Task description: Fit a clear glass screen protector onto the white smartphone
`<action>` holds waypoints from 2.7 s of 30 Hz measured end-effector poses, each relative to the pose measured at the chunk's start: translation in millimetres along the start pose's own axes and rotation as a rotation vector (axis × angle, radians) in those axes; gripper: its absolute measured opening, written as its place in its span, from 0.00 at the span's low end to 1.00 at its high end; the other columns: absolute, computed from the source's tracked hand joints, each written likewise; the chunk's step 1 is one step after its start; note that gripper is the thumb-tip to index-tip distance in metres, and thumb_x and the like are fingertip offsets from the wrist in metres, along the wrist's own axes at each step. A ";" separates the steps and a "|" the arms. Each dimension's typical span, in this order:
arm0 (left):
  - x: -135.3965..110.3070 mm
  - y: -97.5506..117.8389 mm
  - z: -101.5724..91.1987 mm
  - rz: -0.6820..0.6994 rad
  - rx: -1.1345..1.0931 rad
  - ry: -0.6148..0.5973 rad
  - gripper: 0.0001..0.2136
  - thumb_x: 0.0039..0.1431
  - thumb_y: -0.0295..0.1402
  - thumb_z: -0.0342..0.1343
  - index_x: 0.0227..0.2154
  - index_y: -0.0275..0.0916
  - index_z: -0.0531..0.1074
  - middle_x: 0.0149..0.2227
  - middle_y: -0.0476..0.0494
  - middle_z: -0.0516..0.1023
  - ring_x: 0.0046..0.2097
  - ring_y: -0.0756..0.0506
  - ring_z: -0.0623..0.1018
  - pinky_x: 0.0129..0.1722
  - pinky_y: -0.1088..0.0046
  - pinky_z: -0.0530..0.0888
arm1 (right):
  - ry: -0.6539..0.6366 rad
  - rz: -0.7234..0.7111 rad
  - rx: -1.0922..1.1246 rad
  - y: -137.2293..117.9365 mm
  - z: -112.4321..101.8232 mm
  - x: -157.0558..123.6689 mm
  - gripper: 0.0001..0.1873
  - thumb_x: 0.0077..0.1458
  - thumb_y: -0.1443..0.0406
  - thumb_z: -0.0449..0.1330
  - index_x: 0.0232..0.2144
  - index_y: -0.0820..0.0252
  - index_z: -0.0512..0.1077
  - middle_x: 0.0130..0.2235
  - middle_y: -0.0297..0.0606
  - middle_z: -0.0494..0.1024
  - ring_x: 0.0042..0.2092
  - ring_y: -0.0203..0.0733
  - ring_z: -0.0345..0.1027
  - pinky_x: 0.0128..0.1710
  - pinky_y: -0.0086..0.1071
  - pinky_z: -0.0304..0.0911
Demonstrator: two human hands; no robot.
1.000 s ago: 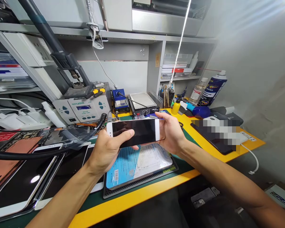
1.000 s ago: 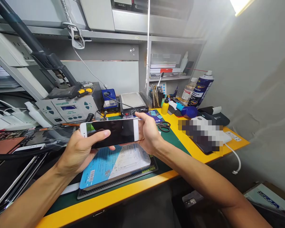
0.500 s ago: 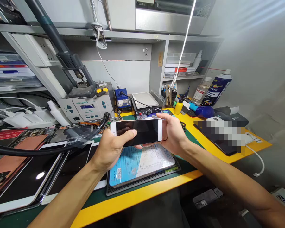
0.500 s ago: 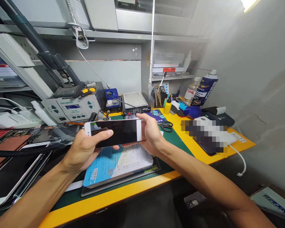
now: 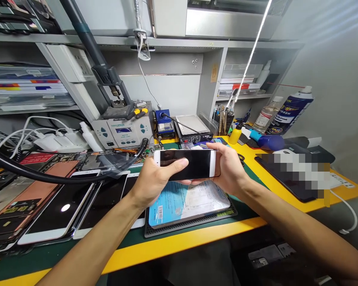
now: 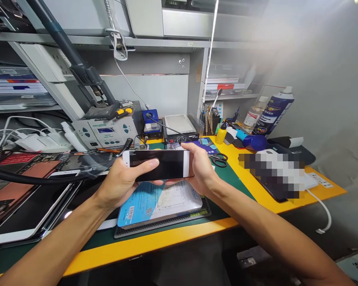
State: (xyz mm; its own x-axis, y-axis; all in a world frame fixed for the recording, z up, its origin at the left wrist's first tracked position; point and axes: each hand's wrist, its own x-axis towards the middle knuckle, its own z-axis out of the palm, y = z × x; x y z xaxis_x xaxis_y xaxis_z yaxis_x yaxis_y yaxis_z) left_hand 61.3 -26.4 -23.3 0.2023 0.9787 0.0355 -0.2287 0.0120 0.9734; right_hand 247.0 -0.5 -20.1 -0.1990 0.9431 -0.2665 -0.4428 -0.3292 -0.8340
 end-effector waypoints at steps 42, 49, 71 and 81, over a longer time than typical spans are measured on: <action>1.0 -3.1 0.7 0.231 0.215 0.202 0.15 0.51 0.42 0.70 0.33 0.34 0.79 0.32 0.45 0.82 0.29 0.43 0.81 0.28 0.65 0.83 | -0.178 0.257 0.182 -15.8 -10.0 3.4 0.15 0.59 0.59 0.54 0.36 0.62 0.76 0.28 0.45 0.83 0.33 0.53 0.79 0.43 0.57 0.73; -0.6 -2.2 3.3 0.244 0.324 0.209 0.14 0.53 0.42 0.68 0.31 0.35 0.78 0.30 0.47 0.81 0.27 0.44 0.81 0.27 0.69 0.83 | -0.186 0.223 0.176 -9.4 -9.8 5.7 0.13 0.59 0.61 0.53 0.36 0.62 0.75 0.28 0.43 0.83 0.33 0.51 0.78 0.43 0.57 0.73; -3.9 1.1 4.5 0.262 0.363 0.158 0.11 0.57 0.40 0.65 0.32 0.36 0.76 0.29 0.48 0.80 0.28 0.46 0.80 0.29 0.73 0.80 | -0.044 0.185 0.116 -9.9 -4.1 3.2 0.12 0.58 0.61 0.55 0.33 0.62 0.75 0.27 0.42 0.82 0.30 0.49 0.76 0.34 0.49 0.75; -4.8 2.6 6.1 0.205 0.273 0.073 0.12 0.59 0.42 0.64 0.32 0.38 0.73 0.28 0.48 0.80 0.29 0.42 0.82 0.30 0.66 0.82 | -0.018 0.194 0.108 -11.6 -2.1 0.6 0.15 0.56 0.61 0.55 0.40 0.64 0.77 0.35 0.48 0.84 0.36 0.55 0.79 0.35 0.51 0.75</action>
State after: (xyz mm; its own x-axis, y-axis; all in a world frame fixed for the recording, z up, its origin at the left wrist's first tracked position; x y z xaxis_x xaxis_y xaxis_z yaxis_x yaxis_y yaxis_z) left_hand 65.5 -32.3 -19.5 0.1082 0.9673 0.2295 0.0080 -0.2317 0.9728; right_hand 253.8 4.0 -11.6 -0.3045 0.8610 -0.4074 -0.4858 -0.5083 -0.7111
